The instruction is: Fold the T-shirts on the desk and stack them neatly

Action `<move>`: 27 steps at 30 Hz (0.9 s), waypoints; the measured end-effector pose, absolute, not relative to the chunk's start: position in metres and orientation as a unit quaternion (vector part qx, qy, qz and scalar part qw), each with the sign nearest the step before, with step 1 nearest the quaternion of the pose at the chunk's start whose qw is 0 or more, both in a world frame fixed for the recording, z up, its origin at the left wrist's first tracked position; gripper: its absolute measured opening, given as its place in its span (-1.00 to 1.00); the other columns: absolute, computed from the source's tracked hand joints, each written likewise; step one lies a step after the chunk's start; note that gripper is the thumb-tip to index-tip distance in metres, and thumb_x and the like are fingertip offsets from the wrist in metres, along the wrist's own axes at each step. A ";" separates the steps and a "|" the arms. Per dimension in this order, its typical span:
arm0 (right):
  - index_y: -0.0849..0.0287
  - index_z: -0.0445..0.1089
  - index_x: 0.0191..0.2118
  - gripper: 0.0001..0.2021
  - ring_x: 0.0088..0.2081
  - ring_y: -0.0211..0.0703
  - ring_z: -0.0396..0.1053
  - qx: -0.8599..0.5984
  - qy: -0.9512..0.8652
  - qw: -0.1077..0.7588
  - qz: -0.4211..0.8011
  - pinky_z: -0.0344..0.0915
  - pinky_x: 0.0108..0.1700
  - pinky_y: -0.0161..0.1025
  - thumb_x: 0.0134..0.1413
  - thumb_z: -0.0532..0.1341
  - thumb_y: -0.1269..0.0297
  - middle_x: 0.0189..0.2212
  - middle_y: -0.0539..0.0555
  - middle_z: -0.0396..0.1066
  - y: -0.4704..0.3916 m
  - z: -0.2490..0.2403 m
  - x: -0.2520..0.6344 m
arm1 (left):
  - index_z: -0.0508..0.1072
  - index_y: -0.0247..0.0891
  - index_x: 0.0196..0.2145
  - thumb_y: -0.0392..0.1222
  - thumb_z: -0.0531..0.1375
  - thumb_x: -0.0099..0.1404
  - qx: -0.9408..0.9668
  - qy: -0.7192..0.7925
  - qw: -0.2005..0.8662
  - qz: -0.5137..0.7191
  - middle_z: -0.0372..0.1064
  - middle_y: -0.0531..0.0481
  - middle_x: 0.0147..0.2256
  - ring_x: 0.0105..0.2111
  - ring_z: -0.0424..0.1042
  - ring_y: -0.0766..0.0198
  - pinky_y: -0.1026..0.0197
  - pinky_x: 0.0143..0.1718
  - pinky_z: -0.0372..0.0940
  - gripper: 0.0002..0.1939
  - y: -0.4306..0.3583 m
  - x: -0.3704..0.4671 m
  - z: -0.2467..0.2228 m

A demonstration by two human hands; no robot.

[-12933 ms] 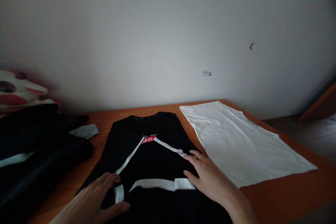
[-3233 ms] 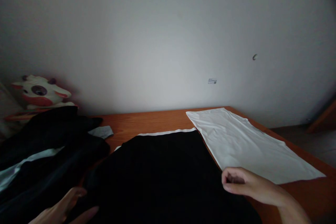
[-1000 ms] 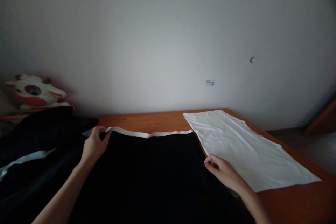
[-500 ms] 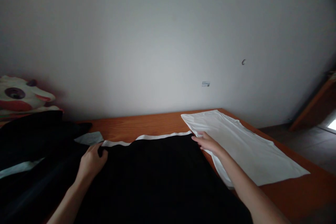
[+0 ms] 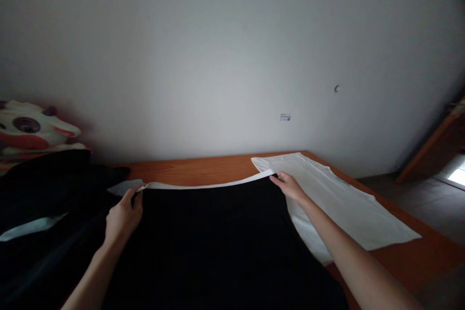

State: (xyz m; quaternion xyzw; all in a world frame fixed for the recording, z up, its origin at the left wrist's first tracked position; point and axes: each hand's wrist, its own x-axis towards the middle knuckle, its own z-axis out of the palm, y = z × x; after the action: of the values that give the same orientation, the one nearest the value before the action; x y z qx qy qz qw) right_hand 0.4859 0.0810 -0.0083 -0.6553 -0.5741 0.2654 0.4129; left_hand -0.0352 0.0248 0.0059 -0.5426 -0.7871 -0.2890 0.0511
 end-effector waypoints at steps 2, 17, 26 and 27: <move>0.17 0.49 -0.25 -0.77 -0.26 -0.04 0.55 -0.671 -0.575 0.404 0.235 0.40 -0.20 -0.23 0.12 0.26 0.10 -0.34 0.08 0.60 0.082 -0.002 0.490 | 0.45 -0.13 0.10 0.03 -0.04 0.42 -0.560 -0.775 0.050 -0.289 0.60 -0.15 -0.24 -0.35 0.56 0.00 0.11 -0.32 0.35 -0.55 0.031 -0.032 0.015; 0.27 0.32 0.22 -0.49 0.27 0.18 0.24 -0.733 -0.624 0.259 0.073 0.11 0.27 0.08 0.32 0.09 0.03 0.23 0.37 0.33 0.053 -0.023 0.349 | 0.33 -0.30 0.25 0.06 -0.05 0.46 -0.746 -0.628 0.058 -0.215 0.21 -0.28 0.33 0.31 0.23 -0.01 -0.06 0.29 0.18 -0.44 0.029 0.095 -0.016; 0.33 0.20 0.36 -0.30 0.45 0.25 -0.11 -0.681 -0.694 0.213 0.091 -0.25 0.39 0.26 0.33 0.04 -0.12 0.40 0.46 0.03 0.051 -0.042 0.336 | 0.17 -0.42 0.36 0.09 -0.13 0.41 -0.707 -0.703 0.033 -0.068 0.01 -0.27 0.41 0.41 -0.01 -0.08 -0.23 0.36 -0.01 -0.28 0.018 0.057 -0.039; 0.35 0.22 0.34 -0.30 0.44 0.27 -0.09 -0.678 -0.696 0.220 0.087 -0.23 0.38 0.27 0.32 0.06 -0.10 0.39 0.47 0.05 0.053 -0.042 0.336 | 0.20 -0.47 0.34 0.10 -0.14 0.40 -0.698 -0.711 0.035 -0.079 0.05 -0.31 0.39 0.40 0.02 -0.07 -0.19 0.36 0.01 -0.26 0.020 0.056 -0.039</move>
State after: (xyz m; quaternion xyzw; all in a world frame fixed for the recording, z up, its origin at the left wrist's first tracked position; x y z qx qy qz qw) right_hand 0.3357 0.0530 -0.0425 -0.6782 -0.6957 0.0871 0.2201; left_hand 0.0557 0.0201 -0.0390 -0.6978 -0.7111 -0.0785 0.0349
